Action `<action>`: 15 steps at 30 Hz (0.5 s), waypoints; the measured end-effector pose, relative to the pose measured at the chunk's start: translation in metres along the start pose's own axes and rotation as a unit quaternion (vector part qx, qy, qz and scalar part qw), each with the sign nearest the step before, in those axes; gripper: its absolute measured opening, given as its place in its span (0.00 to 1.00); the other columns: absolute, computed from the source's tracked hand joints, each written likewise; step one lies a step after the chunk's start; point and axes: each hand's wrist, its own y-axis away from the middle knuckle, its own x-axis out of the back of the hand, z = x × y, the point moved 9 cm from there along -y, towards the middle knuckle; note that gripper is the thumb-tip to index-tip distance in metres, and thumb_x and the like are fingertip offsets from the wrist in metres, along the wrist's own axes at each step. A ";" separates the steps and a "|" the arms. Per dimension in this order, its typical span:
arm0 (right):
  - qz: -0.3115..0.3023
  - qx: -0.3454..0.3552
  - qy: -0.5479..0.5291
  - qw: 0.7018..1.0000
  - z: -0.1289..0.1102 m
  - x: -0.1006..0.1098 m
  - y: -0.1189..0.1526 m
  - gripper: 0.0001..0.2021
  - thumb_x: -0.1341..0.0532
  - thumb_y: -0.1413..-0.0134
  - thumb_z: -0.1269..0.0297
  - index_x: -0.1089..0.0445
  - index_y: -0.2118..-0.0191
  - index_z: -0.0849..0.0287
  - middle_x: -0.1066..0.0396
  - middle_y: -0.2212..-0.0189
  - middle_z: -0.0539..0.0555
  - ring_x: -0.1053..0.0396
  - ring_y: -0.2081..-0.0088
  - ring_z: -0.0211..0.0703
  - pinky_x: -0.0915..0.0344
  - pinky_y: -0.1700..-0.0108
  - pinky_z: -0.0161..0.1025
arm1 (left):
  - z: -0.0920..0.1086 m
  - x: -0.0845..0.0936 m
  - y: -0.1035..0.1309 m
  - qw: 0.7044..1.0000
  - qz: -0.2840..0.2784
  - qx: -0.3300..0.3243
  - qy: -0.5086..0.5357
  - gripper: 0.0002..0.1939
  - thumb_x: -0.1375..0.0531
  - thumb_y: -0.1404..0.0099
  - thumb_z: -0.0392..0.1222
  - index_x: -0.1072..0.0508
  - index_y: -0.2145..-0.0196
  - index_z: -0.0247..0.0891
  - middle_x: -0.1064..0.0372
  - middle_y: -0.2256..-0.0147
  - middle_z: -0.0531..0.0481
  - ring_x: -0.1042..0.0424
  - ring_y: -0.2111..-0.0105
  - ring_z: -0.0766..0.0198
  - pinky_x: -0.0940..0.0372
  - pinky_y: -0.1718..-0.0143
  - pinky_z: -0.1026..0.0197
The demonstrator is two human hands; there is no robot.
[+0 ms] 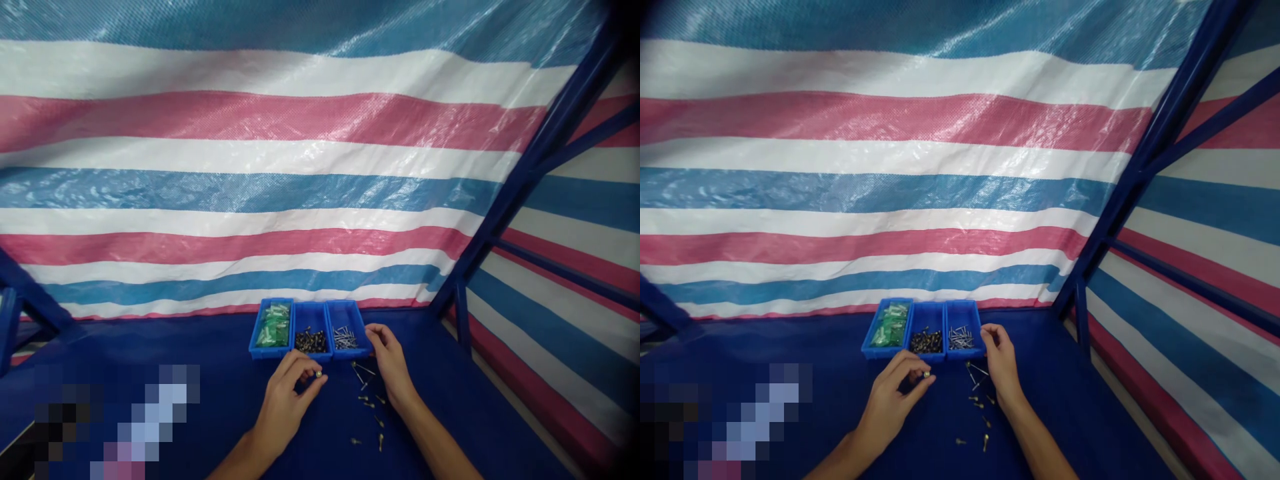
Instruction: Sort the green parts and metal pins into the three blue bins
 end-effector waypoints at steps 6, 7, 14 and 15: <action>-0.006 0.003 0.003 1.000 0.002 -0.001 -0.001 0.18 0.32 0.49 0.45 0.23 0.62 0.55 0.23 0.65 0.53 0.29 0.64 0.50 0.34 0.66 0.40 | 0.001 0.002 0.001 1.000 0.013 -0.014 -0.024 0.08 0.31 0.27 0.45 0.24 0.62 0.41 0.28 0.63 0.50 0.28 0.67 0.62 0.31 0.64 0.61; -0.006 0.003 0.003 1.000 0.002 -0.001 -0.001 0.18 0.32 0.49 0.45 0.23 0.62 0.55 0.23 0.65 0.53 0.29 0.64 0.50 0.34 0.66 0.40 | 0.000 0.002 0.001 0.999 0.015 -0.016 -0.028 0.09 0.31 0.28 0.45 0.24 0.62 0.40 0.28 0.63 0.50 0.29 0.67 0.62 0.31 0.64 0.61; -0.004 0.007 0.001 1.000 0.003 0.000 -0.002 0.17 0.31 0.49 0.46 0.22 0.63 0.55 0.23 0.66 0.53 0.30 0.65 0.50 0.34 0.67 0.40 | 0.003 0.001 0.000 0.999 0.009 -0.023 -0.040 0.02 0.34 0.25 0.41 0.22 0.58 0.42 0.27 0.61 0.49 0.27 0.66 0.61 0.30 0.63 0.60; -0.004 0.007 0.001 1.000 0.003 0.000 -0.002 0.17 0.31 0.49 0.46 0.22 0.63 0.55 0.23 0.66 0.54 0.30 0.65 0.50 0.34 0.67 0.40 | 0.003 0.001 0.000 0.999 0.005 -0.026 -0.041 0.02 0.35 0.24 0.40 0.21 0.56 0.42 0.26 0.60 0.48 0.27 0.65 0.61 0.29 0.62 0.60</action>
